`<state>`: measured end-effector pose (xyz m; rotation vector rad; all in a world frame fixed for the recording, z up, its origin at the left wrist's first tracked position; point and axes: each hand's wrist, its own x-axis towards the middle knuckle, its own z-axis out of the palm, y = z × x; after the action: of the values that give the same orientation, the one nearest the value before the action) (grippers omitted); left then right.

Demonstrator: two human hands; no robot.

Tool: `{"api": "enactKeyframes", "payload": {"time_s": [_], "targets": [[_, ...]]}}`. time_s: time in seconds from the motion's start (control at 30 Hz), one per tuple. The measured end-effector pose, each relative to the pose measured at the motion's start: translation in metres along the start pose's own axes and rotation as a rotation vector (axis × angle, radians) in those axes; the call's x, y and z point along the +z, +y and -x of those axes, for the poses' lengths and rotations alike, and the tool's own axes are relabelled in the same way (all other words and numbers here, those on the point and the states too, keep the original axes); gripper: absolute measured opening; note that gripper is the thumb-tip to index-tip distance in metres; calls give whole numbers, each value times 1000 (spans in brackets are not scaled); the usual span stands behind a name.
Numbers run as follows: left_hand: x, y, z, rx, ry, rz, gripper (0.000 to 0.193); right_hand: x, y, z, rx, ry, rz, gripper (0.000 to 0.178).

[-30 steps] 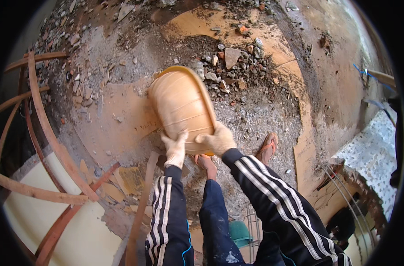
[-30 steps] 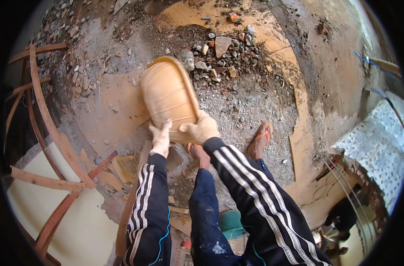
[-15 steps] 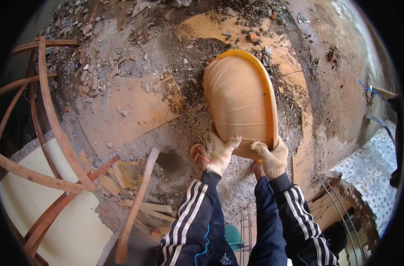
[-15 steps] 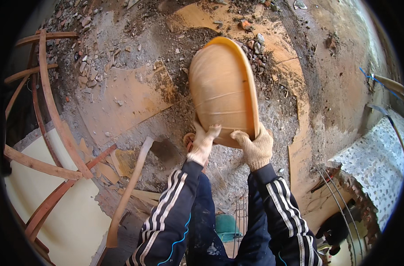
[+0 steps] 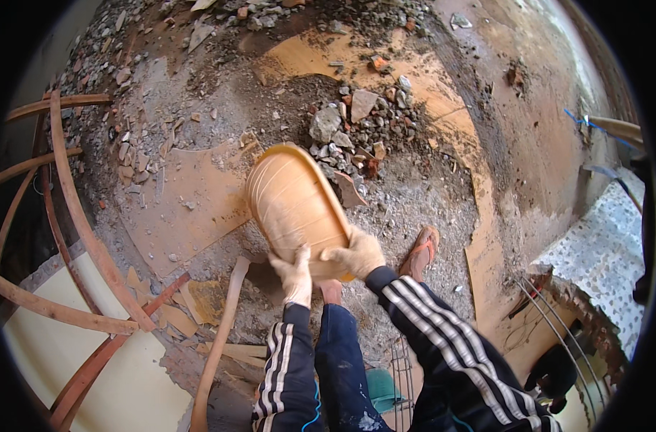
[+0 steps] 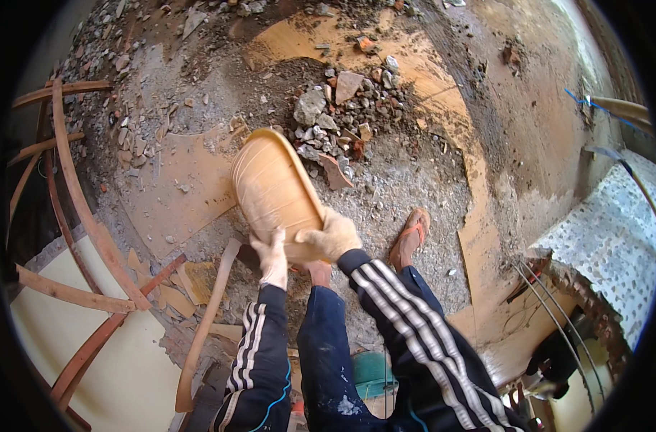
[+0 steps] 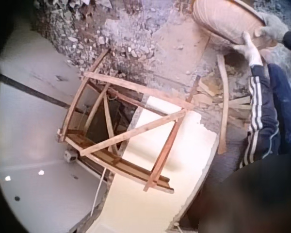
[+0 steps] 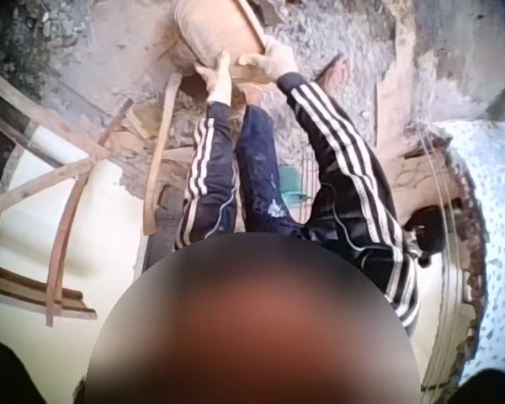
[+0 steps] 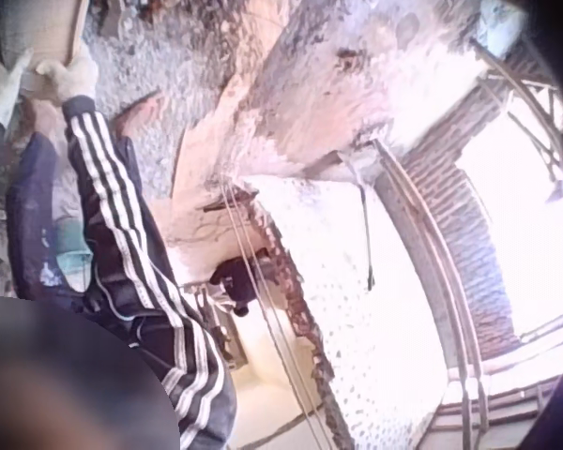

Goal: The person scoops rubble and broken tiles from the floor into a headpan using a hoe, then lifts the filled pan and walks toward an exit. The person repeats the scooping motion several times to fill the pan before carrying it away.

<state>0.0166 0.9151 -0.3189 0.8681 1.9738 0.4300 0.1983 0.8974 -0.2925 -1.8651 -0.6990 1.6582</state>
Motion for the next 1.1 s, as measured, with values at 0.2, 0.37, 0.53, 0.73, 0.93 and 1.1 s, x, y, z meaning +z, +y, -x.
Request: {"api": "enactKeyframes", "payload": {"time_s": [0.2, 0.37, 0.53, 0.73, 0.93, 1.1], "targets": [[113, 29, 36, 129, -414, 267, 134, -121, -3, 39, 33, 354, 75, 62], [126, 29, 64, 56, -491, 344, 130, -145, -23, 58, -17, 379, 336, 72], [59, -11, 59, -34, -613, 595, 112, -108, -21, 71, -98, 33, 558, 74], [-36, -56, 98, -455, -384, 755, 60, -33, 13, 95, -277, -317, 954, 51], [-68, -81, 97, -558, -218, 885, 75, 47, 96, 126, -228, -289, 961, 34], [-70, -103, 73, -571, -90, 576, 53, 71, 146, 121, -149, -317, 1002, 24]]}}
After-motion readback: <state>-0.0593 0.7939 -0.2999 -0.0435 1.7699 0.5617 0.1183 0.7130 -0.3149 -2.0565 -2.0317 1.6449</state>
